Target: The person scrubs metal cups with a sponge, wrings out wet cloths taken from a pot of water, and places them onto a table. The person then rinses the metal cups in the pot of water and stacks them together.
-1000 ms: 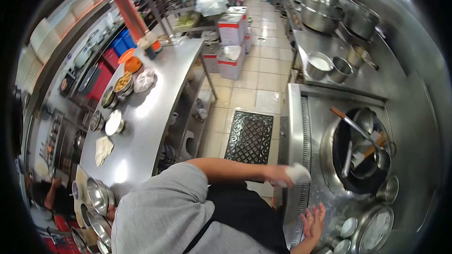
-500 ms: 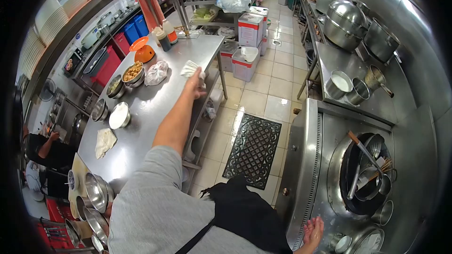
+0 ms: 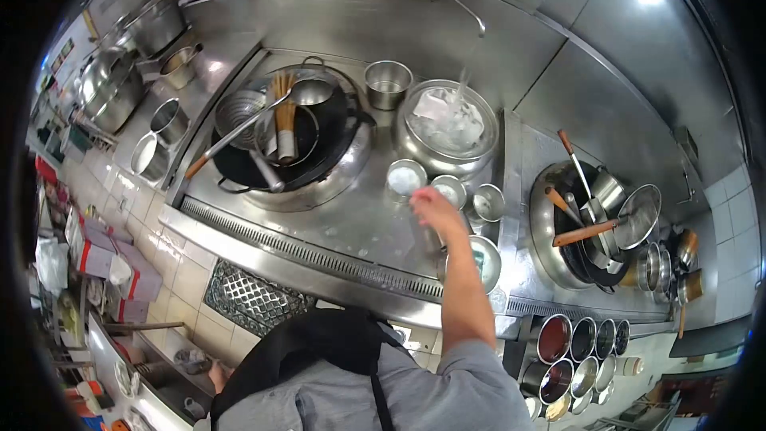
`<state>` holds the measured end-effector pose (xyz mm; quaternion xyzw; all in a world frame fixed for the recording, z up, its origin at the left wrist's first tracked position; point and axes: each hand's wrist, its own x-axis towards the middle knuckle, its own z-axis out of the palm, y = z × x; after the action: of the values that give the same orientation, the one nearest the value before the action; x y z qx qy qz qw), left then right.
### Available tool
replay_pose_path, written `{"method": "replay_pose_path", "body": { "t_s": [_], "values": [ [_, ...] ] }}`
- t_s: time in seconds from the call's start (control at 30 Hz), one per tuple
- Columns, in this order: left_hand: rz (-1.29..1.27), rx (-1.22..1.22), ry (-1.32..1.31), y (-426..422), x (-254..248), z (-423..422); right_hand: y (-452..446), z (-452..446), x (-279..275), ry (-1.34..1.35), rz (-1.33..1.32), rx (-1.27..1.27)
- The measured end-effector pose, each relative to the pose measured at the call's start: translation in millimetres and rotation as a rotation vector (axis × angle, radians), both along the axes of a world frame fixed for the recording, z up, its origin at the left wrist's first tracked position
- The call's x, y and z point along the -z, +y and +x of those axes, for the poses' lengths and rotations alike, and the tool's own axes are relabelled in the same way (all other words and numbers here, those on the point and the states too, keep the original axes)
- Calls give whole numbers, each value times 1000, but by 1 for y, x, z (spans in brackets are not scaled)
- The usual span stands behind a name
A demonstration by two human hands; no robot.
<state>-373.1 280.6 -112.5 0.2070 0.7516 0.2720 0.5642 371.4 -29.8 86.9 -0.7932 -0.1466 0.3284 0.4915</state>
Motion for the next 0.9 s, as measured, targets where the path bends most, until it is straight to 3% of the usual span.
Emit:
{"method": "replay_pose_path", "body": {
  "t_s": [0.1,0.2,0.3,0.4,0.47,0.57,0.63,0.7,0.8,0.87,0.9],
  "values": [
    [-201,92,49,-36,-2,4,-24,91,-8,-125,58,187],
    [-130,137,73,-48,-25,24,-24,199,12,-190,43,275],
    [-45,183,84,-47,-52,52,2,274,33,-453,-178,229],
    [-55,231,250,-55,-69,87,60,287,37,-822,-136,33],
    [-72,282,296,-62,-79,106,105,289,68,-794,-137,-65],
    [-130,387,304,-71,-90,122,138,284,98,-700,-462,-67],
    [-183,456,312,-74,-99,126,111,318,150,-496,-591,-277],
    [-233,515,309,-73,-103,127,80,315,126,-559,-805,-333],
    [-145,393,146,-50,-101,129,74,314,88,-549,-833,-315],
    [-3,231,-44,-19,-100,134,77,315,8,-661,-724,-489],
    [270,706,310,13,-101,134,74,312,-48,-527,-596,-354]
  ]
}}
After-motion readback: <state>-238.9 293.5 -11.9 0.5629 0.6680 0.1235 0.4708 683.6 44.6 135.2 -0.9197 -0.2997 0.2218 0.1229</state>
